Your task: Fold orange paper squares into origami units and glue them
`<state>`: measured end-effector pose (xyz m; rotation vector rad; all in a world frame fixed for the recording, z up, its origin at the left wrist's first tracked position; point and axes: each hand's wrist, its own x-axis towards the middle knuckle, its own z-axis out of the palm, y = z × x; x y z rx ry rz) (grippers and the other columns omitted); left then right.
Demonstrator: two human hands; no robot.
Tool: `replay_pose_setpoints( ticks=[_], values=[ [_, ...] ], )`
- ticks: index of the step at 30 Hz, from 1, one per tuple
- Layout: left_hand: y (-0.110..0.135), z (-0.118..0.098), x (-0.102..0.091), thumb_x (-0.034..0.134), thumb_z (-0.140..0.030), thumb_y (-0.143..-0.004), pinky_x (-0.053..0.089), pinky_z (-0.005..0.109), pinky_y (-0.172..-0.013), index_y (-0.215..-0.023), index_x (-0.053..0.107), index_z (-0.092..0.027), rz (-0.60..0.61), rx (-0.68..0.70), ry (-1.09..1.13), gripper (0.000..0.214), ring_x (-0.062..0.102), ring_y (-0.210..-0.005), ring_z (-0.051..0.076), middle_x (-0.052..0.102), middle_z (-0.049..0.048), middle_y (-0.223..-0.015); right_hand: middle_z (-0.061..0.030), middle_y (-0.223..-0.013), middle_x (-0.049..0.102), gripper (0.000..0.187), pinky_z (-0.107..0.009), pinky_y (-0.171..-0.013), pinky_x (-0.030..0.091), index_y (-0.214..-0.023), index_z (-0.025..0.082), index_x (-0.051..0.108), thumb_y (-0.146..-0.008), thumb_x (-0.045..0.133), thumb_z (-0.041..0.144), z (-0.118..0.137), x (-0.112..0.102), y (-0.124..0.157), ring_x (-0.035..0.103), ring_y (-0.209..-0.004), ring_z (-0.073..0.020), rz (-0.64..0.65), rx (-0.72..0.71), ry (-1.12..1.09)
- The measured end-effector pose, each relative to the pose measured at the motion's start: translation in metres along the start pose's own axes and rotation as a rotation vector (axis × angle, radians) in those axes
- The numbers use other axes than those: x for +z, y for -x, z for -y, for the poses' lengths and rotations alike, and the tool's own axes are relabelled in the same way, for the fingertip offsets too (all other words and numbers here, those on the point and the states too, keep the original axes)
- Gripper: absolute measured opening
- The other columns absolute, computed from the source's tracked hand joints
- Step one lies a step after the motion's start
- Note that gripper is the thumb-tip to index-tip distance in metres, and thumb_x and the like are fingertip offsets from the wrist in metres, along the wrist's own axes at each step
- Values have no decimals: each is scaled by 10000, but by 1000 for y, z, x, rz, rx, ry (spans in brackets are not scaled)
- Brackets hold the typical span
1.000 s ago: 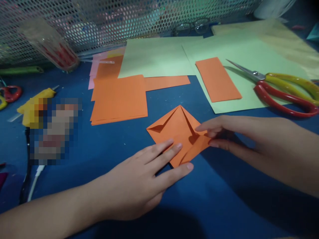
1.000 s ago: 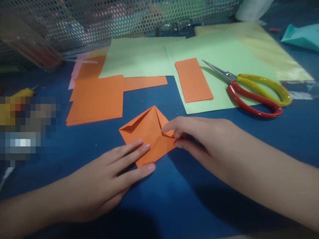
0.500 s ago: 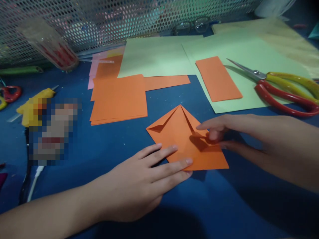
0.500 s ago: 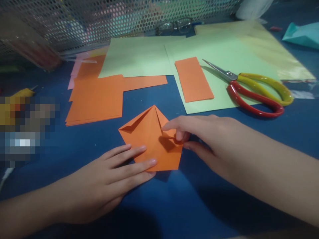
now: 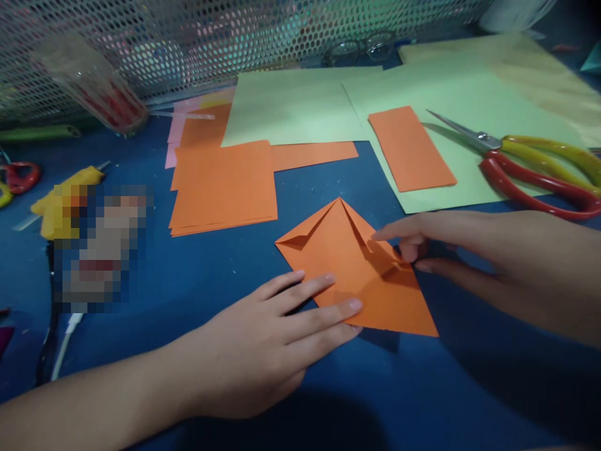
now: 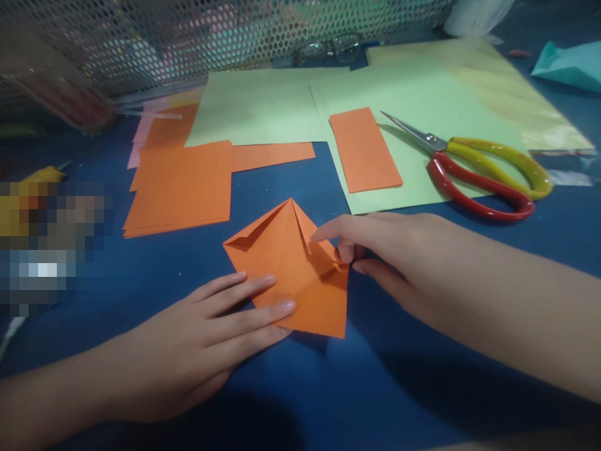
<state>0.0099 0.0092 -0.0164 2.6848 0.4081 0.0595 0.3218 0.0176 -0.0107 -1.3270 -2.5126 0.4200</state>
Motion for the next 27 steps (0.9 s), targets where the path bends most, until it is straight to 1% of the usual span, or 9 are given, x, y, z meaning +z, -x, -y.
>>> replay_pose_setpoints(
  ticks=[4,8,10,12,15,18,21,25,27],
  values=[
    [0,0,-1,450,-101,-954,341,514,-1255,-1478,522,-176,-5,3,0,534,362,-1544,314,509,39,-1592,-24,-1024,766,305,-277,-590,553,-1252,327,590,-1043,386,236,-7,-4,0,745,-800,-183,71,-103,12],
    [0,-1,0,435,-119,-970,318,493,-1270,-1470,527,-183,-2,-3,-8,513,376,-1537,312,510,32,-1590,-50,-1067,767,315,-302,-629,583,-1315,332,596,-1065,404,334,-10,-6,0,757,-837,-204,96,-105,25],
    [1,0,1,444,-124,-968,305,487,-1277,-1479,518,-186,7,-4,-14,520,359,-1547,304,514,41,-1588,-52,-1050,776,299,-309,-614,589,-1259,328,618,-1060,396,351,-8,-6,-2,765,-824,-214,78,-94,25],
    [2,0,2,450,-115,-960,308,490,-1275,-1512,480,-181,6,0,-18,556,341,-1556,295,505,59,-1595,-43,-997,780,266,-297,-587,585,-1146,312,630,-1053,382,326,-5,-5,-4,764,-789,-206,51,-79,32],
    [3,0,3,453,-97,-942,336,500,-1257,-1556,416,-157,-29,9,-30,618,378,-1536,306,483,89,-1609,-27,-881,753,237,-271,-547,566,-1040,293,610,-1049,373,295,0,-4,-6,734,-707,-185,38,-71,38],
    [3,-1,1,420,-50,-935,346,483,-1250,-1527,446,-139,-56,17,-64,600,421,-1507,312,504,85,-1595,-36,-890,739,220,-272,-582,569,-1036,287,604,-1047,384,280,0,-2,-6,733,-734,-187,66,-35,35],
    [2,-1,1,386,-29,-940,322,454,-1265,-1496,481,-133,-75,30,-88,574,408,-1515,296,511,68,-1591,-53,-916,740,220,-287,-593,567,-1030,284,609,-1031,389,276,-2,0,-7,739,-760,-202,54,-18,24],
    [2,1,4,404,-70,-949,294,456,-1282,-1539,426,-135,-55,19,-65,594,352,-1551,263,431,61,-1644,-25,-856,736,188,-282,-516,540,-1018,302,602,-1013,415,288,-4,0,-9,716,-654,-195,25,-59,-13],
    [3,1,6,414,-83,-955,283,453,-1287,-1552,410,-143,-48,15,-52,600,323,-1565,249,422,57,-1649,-7,-834,732,169,-273,-512,535,-1009,307,596,-1011,430,274,-5,-1,-10,708,-636,-184,26,-67,-17]
  ],
)
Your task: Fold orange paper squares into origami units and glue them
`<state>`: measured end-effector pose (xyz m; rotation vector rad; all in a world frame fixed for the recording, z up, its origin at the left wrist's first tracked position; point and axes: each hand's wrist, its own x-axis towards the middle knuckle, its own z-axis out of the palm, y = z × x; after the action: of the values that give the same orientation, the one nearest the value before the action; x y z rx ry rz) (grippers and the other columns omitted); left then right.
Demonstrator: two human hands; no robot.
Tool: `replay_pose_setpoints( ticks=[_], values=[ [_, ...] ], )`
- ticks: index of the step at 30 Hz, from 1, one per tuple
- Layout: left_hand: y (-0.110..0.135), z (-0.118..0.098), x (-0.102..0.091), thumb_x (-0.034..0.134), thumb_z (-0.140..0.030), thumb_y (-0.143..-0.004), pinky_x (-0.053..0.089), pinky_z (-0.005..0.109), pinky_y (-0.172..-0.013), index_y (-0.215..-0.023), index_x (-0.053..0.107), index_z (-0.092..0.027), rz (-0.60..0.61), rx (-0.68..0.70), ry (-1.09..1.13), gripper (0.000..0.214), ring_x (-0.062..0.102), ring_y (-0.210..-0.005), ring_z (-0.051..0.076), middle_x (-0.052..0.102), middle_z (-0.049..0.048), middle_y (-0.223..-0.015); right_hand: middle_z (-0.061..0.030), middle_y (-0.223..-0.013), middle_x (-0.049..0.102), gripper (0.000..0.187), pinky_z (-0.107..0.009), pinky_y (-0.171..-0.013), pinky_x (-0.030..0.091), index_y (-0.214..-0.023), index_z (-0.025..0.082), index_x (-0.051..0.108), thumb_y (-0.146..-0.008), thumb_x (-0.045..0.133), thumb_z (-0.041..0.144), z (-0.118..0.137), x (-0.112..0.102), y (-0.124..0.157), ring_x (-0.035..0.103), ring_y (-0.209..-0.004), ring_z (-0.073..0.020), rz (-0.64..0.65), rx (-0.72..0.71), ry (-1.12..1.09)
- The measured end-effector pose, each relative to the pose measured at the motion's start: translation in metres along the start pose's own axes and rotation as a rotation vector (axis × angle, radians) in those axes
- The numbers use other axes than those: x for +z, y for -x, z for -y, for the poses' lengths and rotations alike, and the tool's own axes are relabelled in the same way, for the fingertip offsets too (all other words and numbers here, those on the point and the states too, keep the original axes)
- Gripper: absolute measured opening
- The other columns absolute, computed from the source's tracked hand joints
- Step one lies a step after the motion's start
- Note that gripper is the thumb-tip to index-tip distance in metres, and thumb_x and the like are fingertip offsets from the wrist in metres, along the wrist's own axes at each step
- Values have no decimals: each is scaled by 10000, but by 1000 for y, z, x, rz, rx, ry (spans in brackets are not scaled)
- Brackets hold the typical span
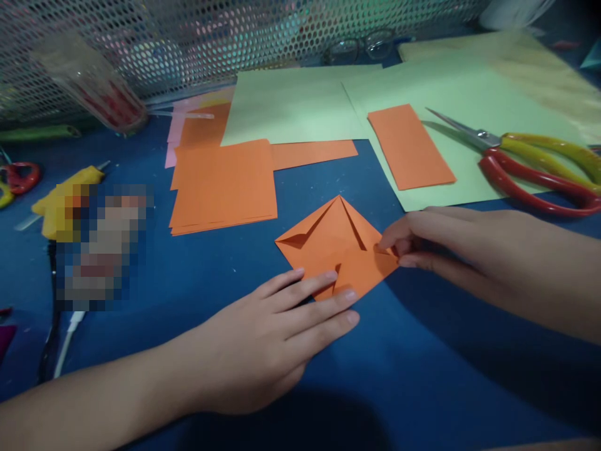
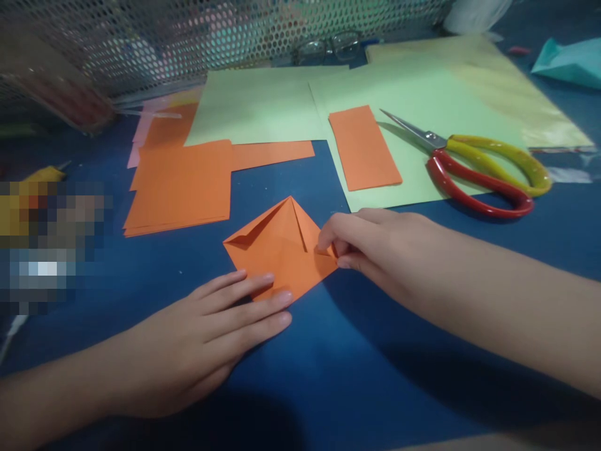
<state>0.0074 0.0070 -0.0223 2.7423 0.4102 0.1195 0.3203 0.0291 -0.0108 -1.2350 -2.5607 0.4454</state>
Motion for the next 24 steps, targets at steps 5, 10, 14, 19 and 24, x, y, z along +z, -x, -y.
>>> replay_pose_setpoints(
  ticks=[5,10,14,19,24],
  values=[
    [1,0,0,390,-54,-964,95,429,-1327,-1539,437,-167,-36,-8,-2,588,292,-1578,220,424,9,-1648,18,-831,738,189,-268,-524,519,-978,297,586,-1021,426,206,3,-2,-1,714,-648,-165,-61,-83,86],
    [-2,-1,-6,378,-56,-980,-22,414,-1322,-1521,458,-141,-5,9,18,553,357,-1548,188,470,41,-1620,-25,-843,700,253,-298,-534,531,-964,256,599,-1046,368,191,10,2,6,710,-708,-183,-93,-151,234],
    [-4,-1,-8,387,-49,-975,31,439,-1326,-1500,478,-128,3,9,35,538,401,-1526,193,522,70,-1579,-43,-1008,689,267,-360,-743,550,-1110,261,593,-1011,393,114,18,7,22,670,-913,-219,-95,-146,279],
    [-2,0,-4,386,-32,-956,-21,444,-1321,-1504,465,-126,-17,16,35,562,391,-1532,194,494,69,-1599,-181,-1170,652,423,-503,-871,536,-1180,155,668,-875,390,62,37,15,42,602,-1081,-347,-53,-138,482],
    [-4,0,-4,392,-27,-950,3,454,-1324,-1494,480,-124,-23,12,34,561,398,-1528,194,528,76,-1573,-208,-1080,657,380,-517,-804,548,-995,160,736,-762,451,65,49,21,46,578,-1008,-380,-51,-148,609]
  ],
)
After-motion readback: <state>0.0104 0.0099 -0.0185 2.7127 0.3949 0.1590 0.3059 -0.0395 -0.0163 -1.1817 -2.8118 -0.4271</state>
